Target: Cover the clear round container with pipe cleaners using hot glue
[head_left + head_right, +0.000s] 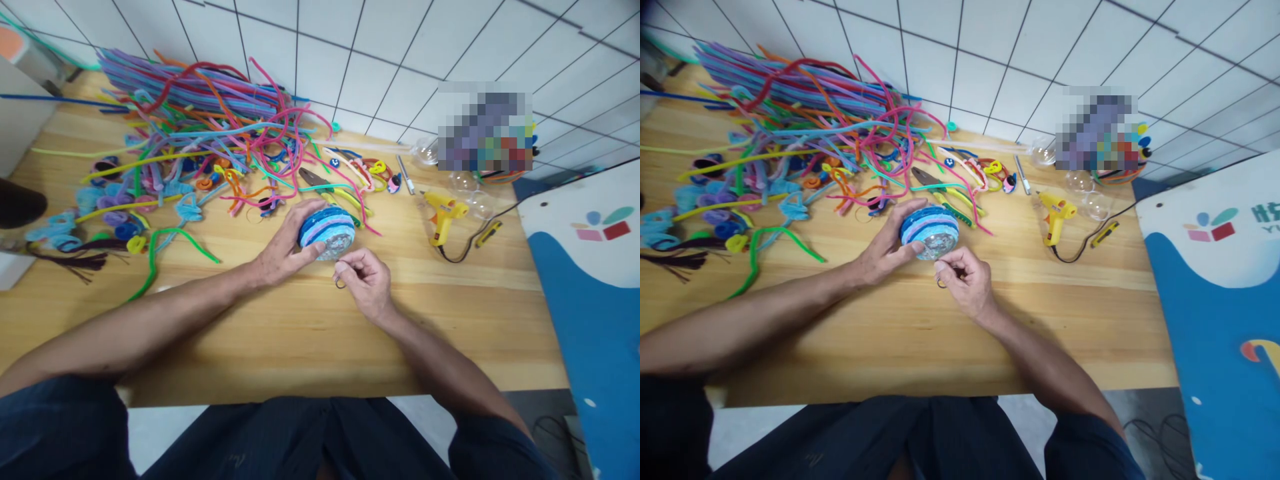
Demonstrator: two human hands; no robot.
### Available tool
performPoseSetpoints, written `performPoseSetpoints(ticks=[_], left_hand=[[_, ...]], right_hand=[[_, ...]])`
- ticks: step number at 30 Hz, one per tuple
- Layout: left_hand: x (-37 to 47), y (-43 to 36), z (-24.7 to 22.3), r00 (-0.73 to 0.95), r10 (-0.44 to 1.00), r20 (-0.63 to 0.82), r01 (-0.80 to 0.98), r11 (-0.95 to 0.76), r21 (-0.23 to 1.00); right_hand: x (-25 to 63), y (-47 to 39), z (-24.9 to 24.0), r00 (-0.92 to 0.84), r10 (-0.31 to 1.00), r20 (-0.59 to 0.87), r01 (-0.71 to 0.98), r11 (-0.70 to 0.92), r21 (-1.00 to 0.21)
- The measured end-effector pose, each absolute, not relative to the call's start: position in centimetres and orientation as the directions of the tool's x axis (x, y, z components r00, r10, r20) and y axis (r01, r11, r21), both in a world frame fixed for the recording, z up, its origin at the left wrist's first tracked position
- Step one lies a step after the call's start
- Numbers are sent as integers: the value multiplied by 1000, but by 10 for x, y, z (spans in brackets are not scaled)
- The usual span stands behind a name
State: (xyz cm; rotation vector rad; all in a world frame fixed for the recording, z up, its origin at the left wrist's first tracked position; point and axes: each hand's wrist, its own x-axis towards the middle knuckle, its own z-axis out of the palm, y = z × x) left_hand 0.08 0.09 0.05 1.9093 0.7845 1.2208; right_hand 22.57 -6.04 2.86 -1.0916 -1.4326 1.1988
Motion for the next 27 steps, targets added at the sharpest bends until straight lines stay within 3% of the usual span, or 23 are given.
performPoseSetpoints(ticks=[27], left_hand=[[3,1,-1,351,786,510,127,-579,805]], right_hand=[[225,-60,27,-117,981,156,228,180,-957]])
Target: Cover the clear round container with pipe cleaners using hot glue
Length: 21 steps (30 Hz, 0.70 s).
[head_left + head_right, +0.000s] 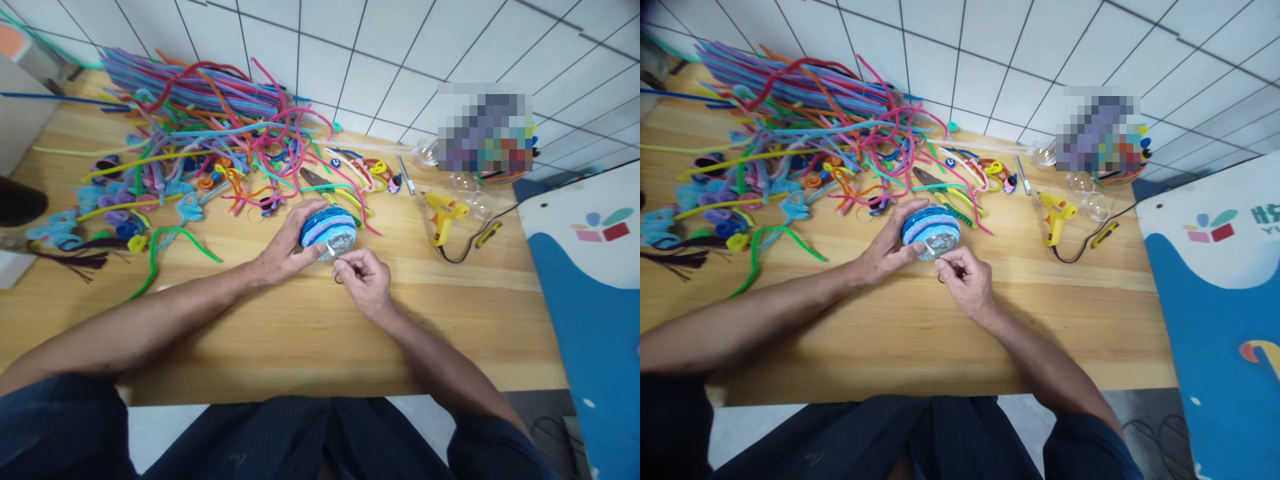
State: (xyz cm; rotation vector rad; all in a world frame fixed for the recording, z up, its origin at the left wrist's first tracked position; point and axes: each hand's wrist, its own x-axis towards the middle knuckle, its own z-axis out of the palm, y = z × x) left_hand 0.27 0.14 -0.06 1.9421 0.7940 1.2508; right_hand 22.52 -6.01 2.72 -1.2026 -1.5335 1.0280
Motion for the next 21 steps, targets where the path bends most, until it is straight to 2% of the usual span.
performPoseSetpoints(ticks=[14,18,21], left_hand=[[4,2,1,357,793,493,130,-565,815],[3,1,1,357,795,490,146,-566,812],[2,0,3,364,794,486,149,-565,812]], right_hand=[[222,-61,32,-110,986,124,238,148,-960],[229,-67,39,-121,969,216,255,240,-937],[242,-57,51,-12,946,324,335,309,-890]])
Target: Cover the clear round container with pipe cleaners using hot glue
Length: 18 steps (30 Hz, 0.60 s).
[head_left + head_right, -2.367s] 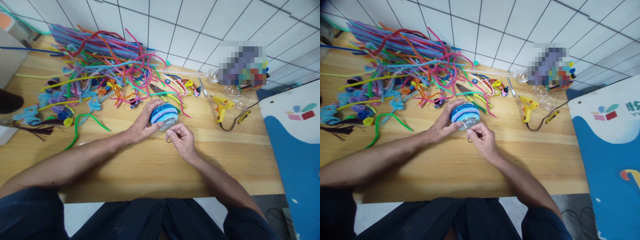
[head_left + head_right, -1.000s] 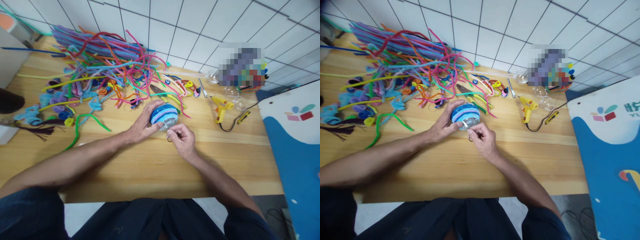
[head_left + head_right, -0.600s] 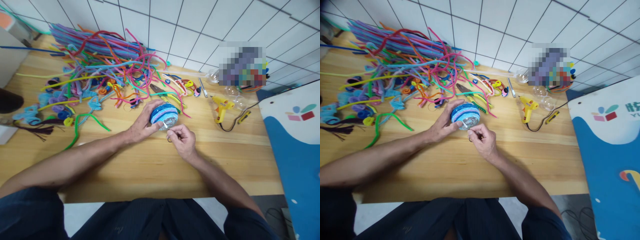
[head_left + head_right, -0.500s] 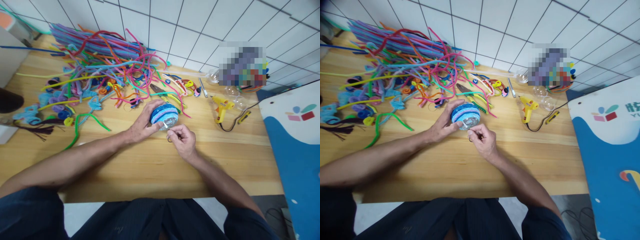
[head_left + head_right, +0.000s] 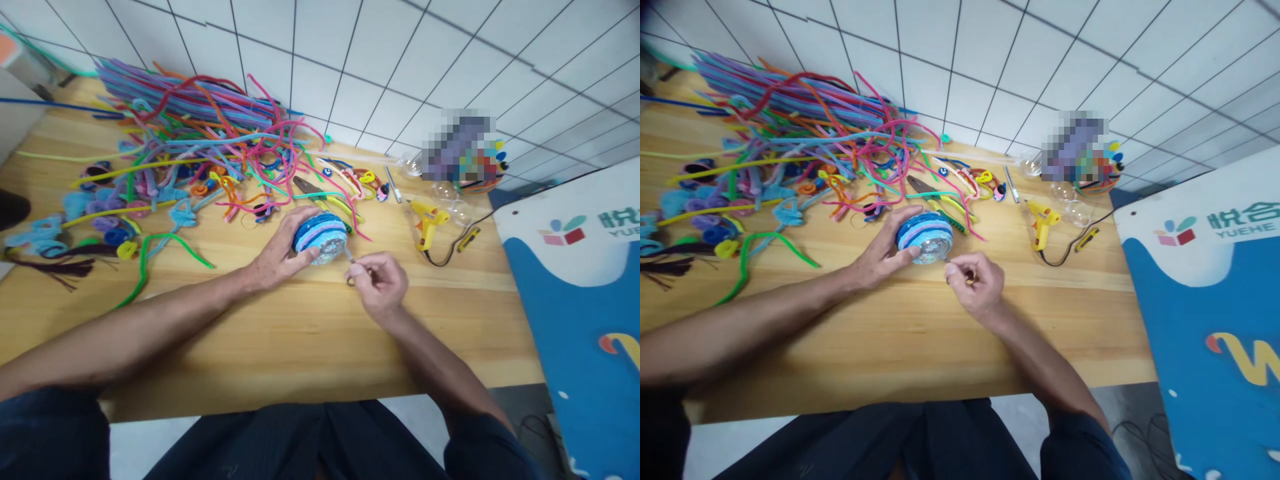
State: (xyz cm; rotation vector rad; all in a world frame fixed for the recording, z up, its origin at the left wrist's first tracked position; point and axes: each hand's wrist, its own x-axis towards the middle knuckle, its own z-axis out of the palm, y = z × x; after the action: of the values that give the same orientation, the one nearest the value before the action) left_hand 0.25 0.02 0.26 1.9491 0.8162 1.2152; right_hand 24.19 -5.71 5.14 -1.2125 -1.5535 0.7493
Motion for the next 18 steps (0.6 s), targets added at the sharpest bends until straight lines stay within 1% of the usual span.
performPoseSetpoints(ticks=[1,3,5,7,9,12,14,15,17,18], left_hand=[[2,0,3,368,792,486,149,-567,810],[2,-1,5,370,794,483,155,-565,811],[2,-1,6,368,801,473,163,-556,815],[2,-1,6,368,806,464,168,-548,819],[2,0,4,367,803,469,166,-553,817],[2,3,2,359,791,495,160,-575,802],[2,4,0,353,790,501,159,-578,800],[2,4,-1,351,793,497,160,-574,803],[2,4,-2,350,802,485,165,-562,810],[2,4,-2,349,806,478,168,-556,814]], right_hand=[[248,-49,55,50,940,338,362,299,-883],[262,-27,59,150,938,314,384,237,-892],[279,-4,58,176,949,261,390,176,-904],[295,17,54,178,965,193,460,92,-883],[309,30,49,194,969,152,605,4,-796],[320,37,44,177,976,125,797,-68,-601],[322,35,46,137,984,114,858,-61,-510],[321,31,50,104,987,126,877,-31,-479],[314,17,66,-20,985,173,892,96,-442],[309,5,78,-122,974,192,870,198,-451]])
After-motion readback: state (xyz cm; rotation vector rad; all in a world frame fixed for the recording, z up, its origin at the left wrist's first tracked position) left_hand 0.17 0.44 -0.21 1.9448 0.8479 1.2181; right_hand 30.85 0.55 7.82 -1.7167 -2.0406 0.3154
